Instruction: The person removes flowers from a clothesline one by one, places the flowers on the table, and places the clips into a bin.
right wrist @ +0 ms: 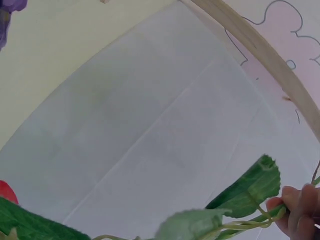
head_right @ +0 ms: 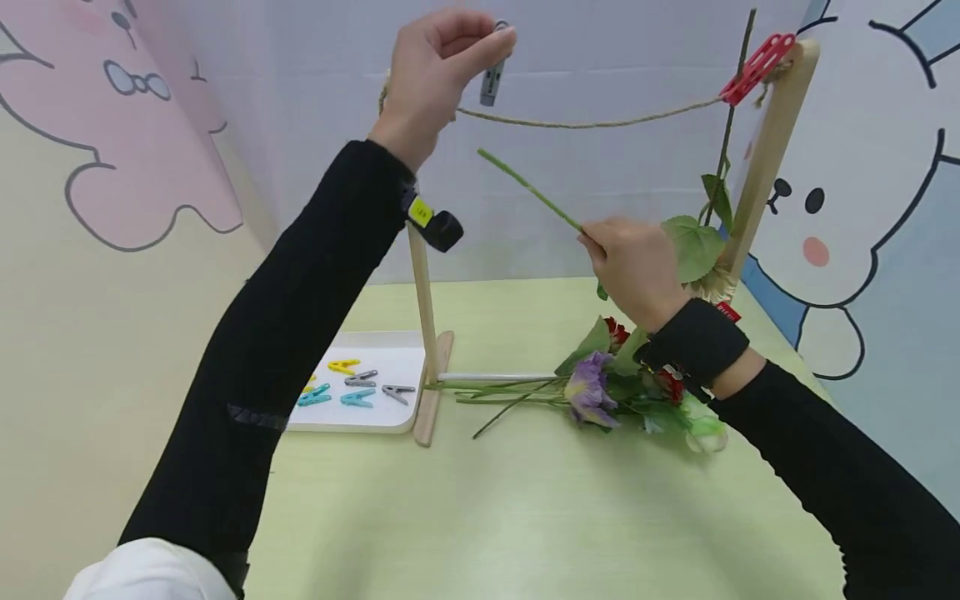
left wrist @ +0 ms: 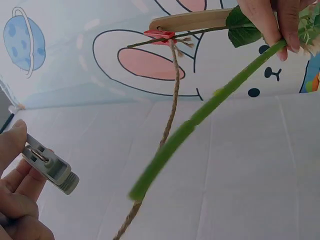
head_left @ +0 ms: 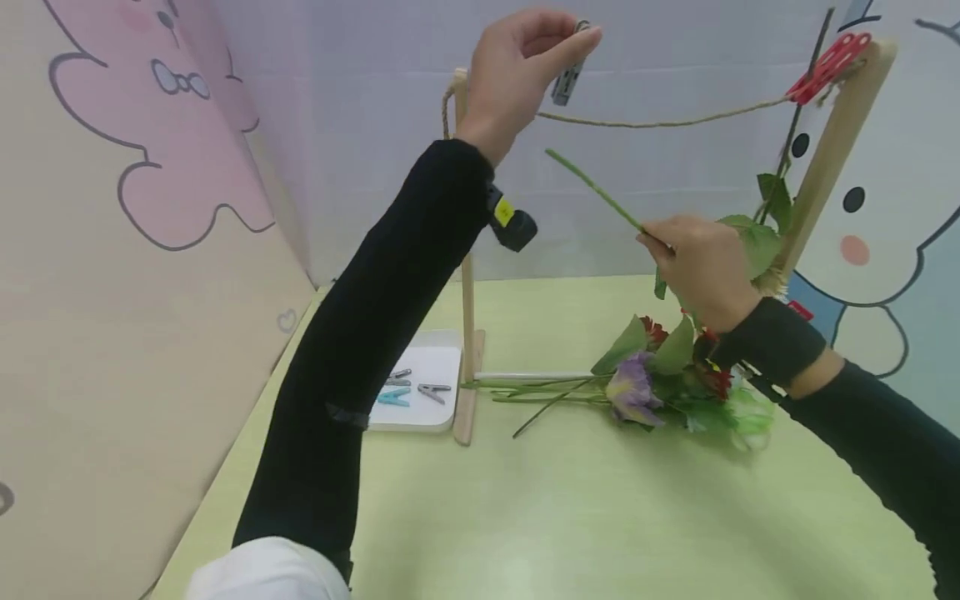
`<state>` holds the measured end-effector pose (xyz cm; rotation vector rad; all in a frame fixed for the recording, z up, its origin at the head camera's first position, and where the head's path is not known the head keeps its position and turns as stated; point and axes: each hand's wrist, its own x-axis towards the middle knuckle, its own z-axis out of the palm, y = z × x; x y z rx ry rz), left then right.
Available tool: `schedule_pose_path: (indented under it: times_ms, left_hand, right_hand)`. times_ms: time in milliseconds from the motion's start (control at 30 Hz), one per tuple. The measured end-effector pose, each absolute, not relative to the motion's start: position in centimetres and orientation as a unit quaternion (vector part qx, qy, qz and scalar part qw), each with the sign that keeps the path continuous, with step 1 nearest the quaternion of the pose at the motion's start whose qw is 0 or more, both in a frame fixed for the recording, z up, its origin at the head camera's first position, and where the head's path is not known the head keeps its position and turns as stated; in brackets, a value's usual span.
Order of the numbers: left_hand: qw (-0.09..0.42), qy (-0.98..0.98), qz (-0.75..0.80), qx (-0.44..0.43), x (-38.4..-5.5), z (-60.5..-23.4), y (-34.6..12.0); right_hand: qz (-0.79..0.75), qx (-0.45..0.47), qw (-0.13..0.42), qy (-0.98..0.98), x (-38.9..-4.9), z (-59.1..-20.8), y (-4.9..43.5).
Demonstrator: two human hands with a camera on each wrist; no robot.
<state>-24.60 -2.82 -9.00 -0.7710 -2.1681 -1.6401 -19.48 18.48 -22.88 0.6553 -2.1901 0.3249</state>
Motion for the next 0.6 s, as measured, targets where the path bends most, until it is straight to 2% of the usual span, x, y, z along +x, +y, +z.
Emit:
schedule_pose_path:
  times_ms: [133,233,467,600]
  left_hand:
    - [0.184,-0.768,-0.551,-0.269,-24.3,-10.7,-6.2]
    - [0.186,-0.781,-0.541,-0.252,-23.8,-12.2,-8.8]
    - [0.185,-0.821,-0.505,-0.193,-22.9,-16.4,-15.1]
    - [0.160,-0.863,-0.454,-0.154,-23.1,-19.9,-18.4]
  right_hand:
    - [0.076,0.305,0.393,-0.864,-19.0,-24.1,17.9]
    - [0.044,0.333,0.373,-0.865,-18.6,-25.1,17.3]
    - [-0.052,0.354,0.288,-0.889,-17.4,-27.3,15.7]
    - [-0.091,0.360,0.243,-0.896,-16.8,-28.1,15.0]
